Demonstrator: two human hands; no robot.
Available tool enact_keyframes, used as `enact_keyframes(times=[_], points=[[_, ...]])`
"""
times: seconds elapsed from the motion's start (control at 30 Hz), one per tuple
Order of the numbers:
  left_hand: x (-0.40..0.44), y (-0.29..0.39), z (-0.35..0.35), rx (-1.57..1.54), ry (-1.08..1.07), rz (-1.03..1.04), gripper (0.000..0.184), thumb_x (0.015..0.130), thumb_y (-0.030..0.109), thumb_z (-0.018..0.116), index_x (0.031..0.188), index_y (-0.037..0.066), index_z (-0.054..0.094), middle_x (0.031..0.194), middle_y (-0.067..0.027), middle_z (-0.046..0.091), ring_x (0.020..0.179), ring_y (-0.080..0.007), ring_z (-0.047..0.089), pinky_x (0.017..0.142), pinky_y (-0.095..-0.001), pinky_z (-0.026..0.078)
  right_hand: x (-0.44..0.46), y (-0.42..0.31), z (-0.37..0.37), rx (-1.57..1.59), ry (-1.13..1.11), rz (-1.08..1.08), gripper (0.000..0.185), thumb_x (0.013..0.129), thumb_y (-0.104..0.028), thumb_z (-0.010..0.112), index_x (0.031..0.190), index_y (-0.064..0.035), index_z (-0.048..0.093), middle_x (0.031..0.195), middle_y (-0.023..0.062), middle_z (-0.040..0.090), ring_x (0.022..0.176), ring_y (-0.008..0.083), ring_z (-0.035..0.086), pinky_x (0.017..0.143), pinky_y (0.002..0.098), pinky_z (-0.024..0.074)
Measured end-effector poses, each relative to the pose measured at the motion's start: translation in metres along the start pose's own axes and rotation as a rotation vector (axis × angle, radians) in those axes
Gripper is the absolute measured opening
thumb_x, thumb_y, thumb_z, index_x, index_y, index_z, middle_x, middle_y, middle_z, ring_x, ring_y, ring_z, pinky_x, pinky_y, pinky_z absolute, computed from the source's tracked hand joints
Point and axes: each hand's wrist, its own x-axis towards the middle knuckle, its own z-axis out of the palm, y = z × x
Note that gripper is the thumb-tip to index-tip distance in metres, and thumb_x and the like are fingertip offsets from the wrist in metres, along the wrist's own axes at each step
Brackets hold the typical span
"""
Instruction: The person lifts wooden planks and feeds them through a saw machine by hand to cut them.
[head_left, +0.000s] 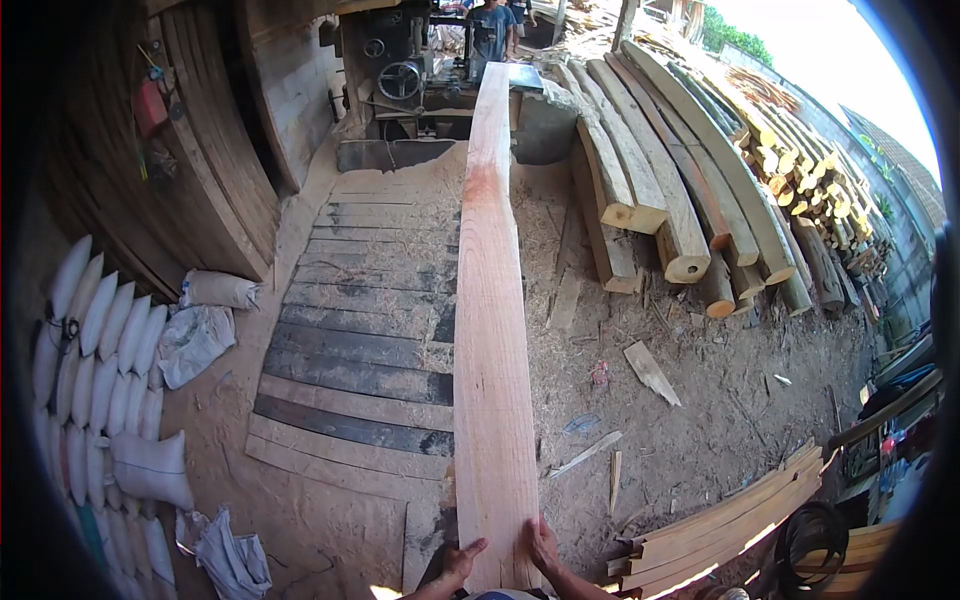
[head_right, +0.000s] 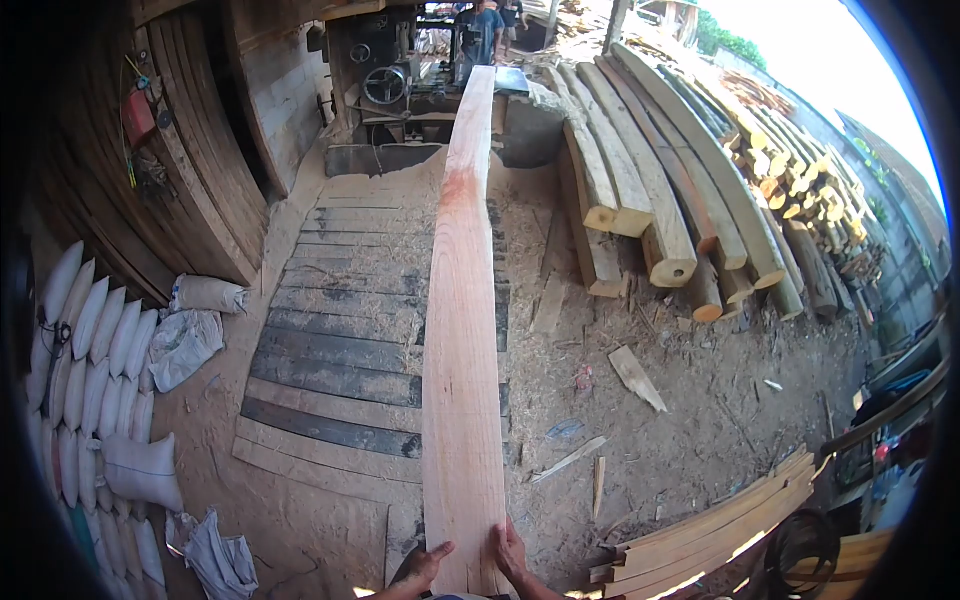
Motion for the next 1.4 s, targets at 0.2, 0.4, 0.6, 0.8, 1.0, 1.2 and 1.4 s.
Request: enact_keyframes(times=[0.2, 0.4, 0.6, 0.8, 1.0, 1.2, 1.4], points=[[0.025, 0.023, 0.010, -0.002, 0.032, -0.022, 0.074, 0.066, 0.056, 0.087, 0.100, -0.007, 0.070, 0.101, -0.0178, 0.071, 0.095, -0.0273, 0.066, 0.085, -0.0396, 0.051, 0.032, -0.014, -0.002, -0.070, 0.020, 0.026, 0.066, 0.102, -0.054, 0.045, 0.151, -0.0091, 0.040, 0.130, 0.0056, 0.059, 0.119, 0.0160, 0.049, 0.105, 0.0302, 0.0377], [0.067, 0.044, 0.016, -0.008, 0.012, 0.009, 0.069, 0.067, 0.055, 0.088, 0.099, -0.003, 0.072, 0.101, -0.0153, 0.073, 0.093, -0.0260, 0.067, 0.084, -0.0383, 0.051, 0.071, -0.035, 0.005, -0.064, 0.030, 0.067, 0.068, 0.101, -0.054, 0.047, 0.151, -0.0086, 0.039, 0.133, 0.0065, 0.058, 0.122, 0.0167, 0.049, 0.106, 0.0305, 0.0371], [0.063, 0.114, 0.007, 0.064, -0.099, 0.078, 0.083, 0.075, 0.064, 0.074, 0.122, -0.004, 0.064, 0.108, -0.0175, 0.071, 0.093, -0.0271, 0.065, 0.084, -0.0380, 0.050, 0.112, -0.053, 0.010, -0.073, 0.024, 0.092, 0.060, 0.102, -0.050, 0.046, 0.152, -0.0169, 0.040, 0.138, 0.0105, 0.057, 0.126, 0.0199, 0.051, 0.107, 0.0311, 0.0372], [0.124, 0.133, 0.008, 0.055, -0.106, 0.069, 0.078, 0.075, 0.059, 0.078, 0.121, -0.004, 0.064, 0.114, -0.0169, 0.070, 0.100, -0.0287, 0.064, 0.090, -0.0385, 0.048, 0.155, -0.101, 0.029, -0.050, 0.046, 0.031, 0.060, 0.103, -0.048, 0.046, 0.149, -0.0089, 0.043, 0.132, 0.0055, 0.059, 0.120, 0.0159, 0.050, 0.104, 0.0311, 0.0386], [0.170, 0.188, 0.017, -0.144, -0.090, 0.144, 0.071, 0.073, 0.051, 0.084, 0.121, 0.002, 0.067, 0.116, -0.0133, 0.070, 0.107, -0.0265, 0.064, 0.094, -0.0384, 0.048, 0.227, -0.114, 0.038, -0.003, 0.044, -0.039, 0.058, 0.103, -0.048, 0.046, 0.147, -0.0095, 0.047, 0.125, 0.0043, 0.062, 0.114, 0.0155, 0.052, 0.100, 0.0307, 0.0414], [0.225, 0.264, 0.035, -0.261, -0.069, 0.228, 0.057, 0.076, 0.037, 0.086, 0.113, -0.003, 0.068, 0.109, -0.0122, 0.071, 0.099, -0.0227, 0.065, 0.090, -0.0349, 0.049, 0.310, -0.163, 0.038, 0.012, 0.030, 0.100, 0.057, 0.105, -0.044, 0.046, 0.150, -0.0098, 0.042, 0.121, 0.0043, 0.062, 0.108, 0.0136, 0.054, 0.096, 0.0253, 0.0420], [0.283, 0.378, 0.045, -0.194, -0.062, 0.108, 0.055, 0.075, 0.034, 0.087, 0.113, -0.001, 0.068, 0.109, -0.0105, 0.071, 0.099, -0.0226, 0.065, 0.090, -0.0356, 0.049, 0.406, -0.262, 0.047, -0.031, 0.051, 0.125, 0.058, 0.104, -0.045, 0.047, 0.150, -0.0096, 0.042, 0.125, 0.0064, 0.062, 0.113, 0.0148, 0.054, 0.099, 0.0265, 0.0415]])
